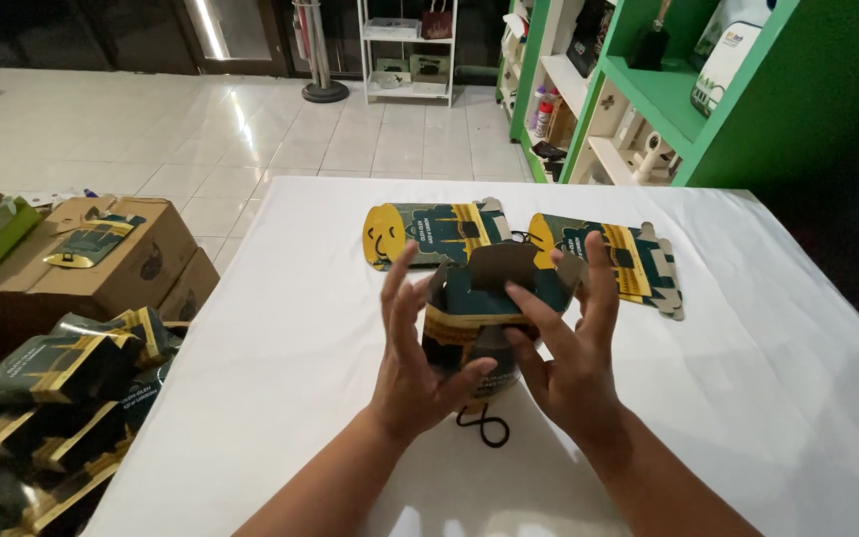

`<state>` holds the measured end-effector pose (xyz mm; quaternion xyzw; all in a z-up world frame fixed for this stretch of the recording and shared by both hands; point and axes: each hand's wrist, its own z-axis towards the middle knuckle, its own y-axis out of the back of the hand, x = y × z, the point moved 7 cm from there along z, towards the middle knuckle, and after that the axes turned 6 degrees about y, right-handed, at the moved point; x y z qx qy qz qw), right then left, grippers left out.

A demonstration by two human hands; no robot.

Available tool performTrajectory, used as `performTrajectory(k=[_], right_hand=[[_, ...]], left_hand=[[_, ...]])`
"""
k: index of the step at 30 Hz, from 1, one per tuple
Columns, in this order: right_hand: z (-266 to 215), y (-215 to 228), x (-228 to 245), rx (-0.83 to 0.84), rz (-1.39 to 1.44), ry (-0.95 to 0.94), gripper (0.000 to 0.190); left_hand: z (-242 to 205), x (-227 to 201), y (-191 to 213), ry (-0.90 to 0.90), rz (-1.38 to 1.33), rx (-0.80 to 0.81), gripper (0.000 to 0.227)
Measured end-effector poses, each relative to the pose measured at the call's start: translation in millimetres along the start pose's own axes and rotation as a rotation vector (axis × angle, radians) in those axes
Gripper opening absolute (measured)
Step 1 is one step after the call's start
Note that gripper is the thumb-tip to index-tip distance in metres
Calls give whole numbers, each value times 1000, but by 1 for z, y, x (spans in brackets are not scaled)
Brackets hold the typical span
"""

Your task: Assembling and folding small paper bags from flat templates.

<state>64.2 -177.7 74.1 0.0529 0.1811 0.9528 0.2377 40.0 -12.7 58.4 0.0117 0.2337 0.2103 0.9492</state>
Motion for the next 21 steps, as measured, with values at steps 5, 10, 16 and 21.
performTrajectory(k=[5,10,16,21], right_hand=[[1,0,5,-5,28,10,29],[-2,1,4,-44,81,5,34],[8,6,9,51,195,-70,21],[11,23,-7,-93,118,-144,13]], left_hand=[[3,-1,6,-95,219,-29,42],[7,-5,12,-63,213,-24,12],[11,-20,16,-81,126,29,10],[6,-10,18,-50,291,-31,18]])
